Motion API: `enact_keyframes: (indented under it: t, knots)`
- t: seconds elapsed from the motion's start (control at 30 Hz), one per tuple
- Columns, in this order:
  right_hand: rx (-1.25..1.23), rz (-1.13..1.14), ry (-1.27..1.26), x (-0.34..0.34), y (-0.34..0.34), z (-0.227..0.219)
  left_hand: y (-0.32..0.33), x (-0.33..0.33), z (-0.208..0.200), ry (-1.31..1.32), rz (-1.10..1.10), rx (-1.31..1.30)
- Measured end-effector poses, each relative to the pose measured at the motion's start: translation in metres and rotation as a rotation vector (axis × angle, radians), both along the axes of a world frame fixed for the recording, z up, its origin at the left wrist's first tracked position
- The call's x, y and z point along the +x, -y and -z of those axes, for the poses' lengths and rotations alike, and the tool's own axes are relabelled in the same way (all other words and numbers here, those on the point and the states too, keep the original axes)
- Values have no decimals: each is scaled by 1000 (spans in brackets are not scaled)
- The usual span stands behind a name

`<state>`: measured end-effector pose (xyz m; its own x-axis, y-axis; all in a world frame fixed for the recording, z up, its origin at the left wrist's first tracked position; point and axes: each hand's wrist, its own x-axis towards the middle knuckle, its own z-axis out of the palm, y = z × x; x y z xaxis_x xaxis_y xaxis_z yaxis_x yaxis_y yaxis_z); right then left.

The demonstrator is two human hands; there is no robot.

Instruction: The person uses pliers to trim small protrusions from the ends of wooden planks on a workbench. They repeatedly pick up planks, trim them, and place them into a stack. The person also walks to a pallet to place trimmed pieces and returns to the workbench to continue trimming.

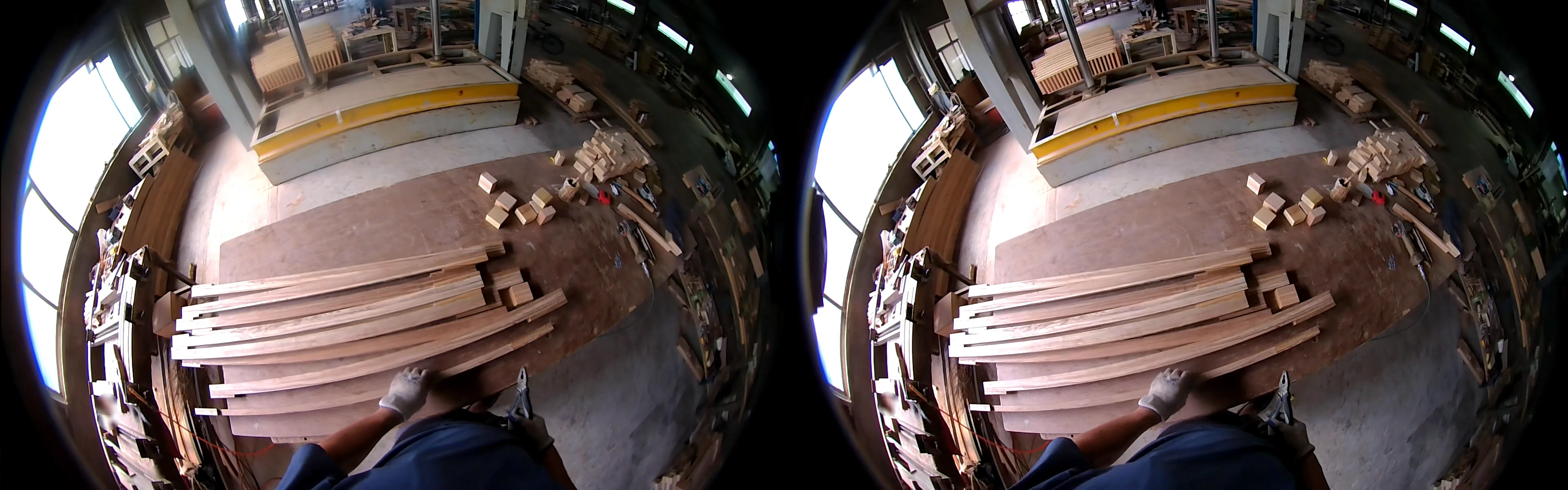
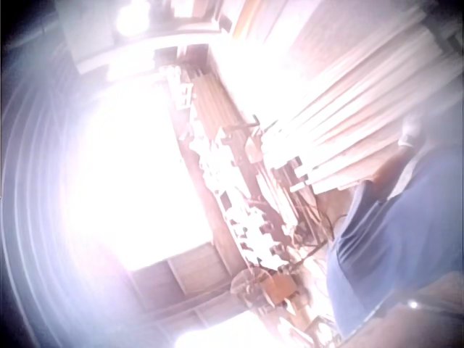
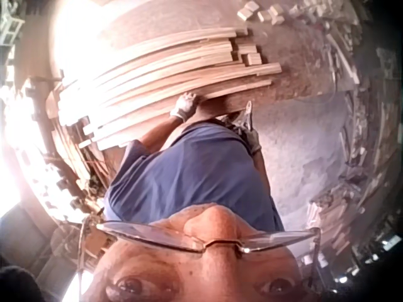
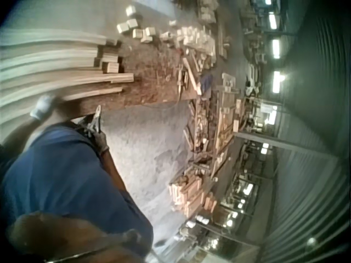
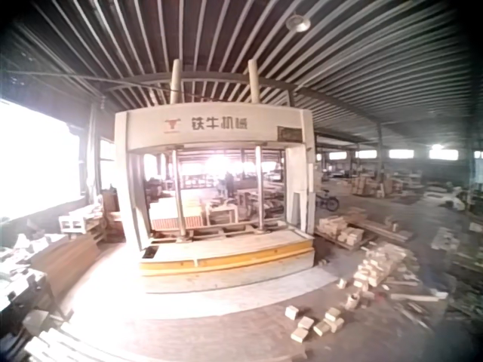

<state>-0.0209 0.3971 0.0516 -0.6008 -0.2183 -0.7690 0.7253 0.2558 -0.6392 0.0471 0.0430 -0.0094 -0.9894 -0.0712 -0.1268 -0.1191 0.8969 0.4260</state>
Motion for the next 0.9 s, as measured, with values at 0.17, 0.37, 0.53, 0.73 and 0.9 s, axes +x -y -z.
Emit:
enact_keyframes:
  t: [0.17,0.37,0.53,0.73,0.9]
  knots:
    - [-155,76,86,-17,-9,12,-20,-23,0,10,15,8]
    - [15,81,-148,-18,-31,26,-42,-65,-3,21,109,31]
    - [111,104,-411,-9,-32,17,-66,-81,34,-482,126,-499]
    - [-41,206,7,-9,-28,8,-71,-115,27,-26,255,-21]
    - [-86,85,-56,-10,-23,38,-81,-111,8,-7,232,74]
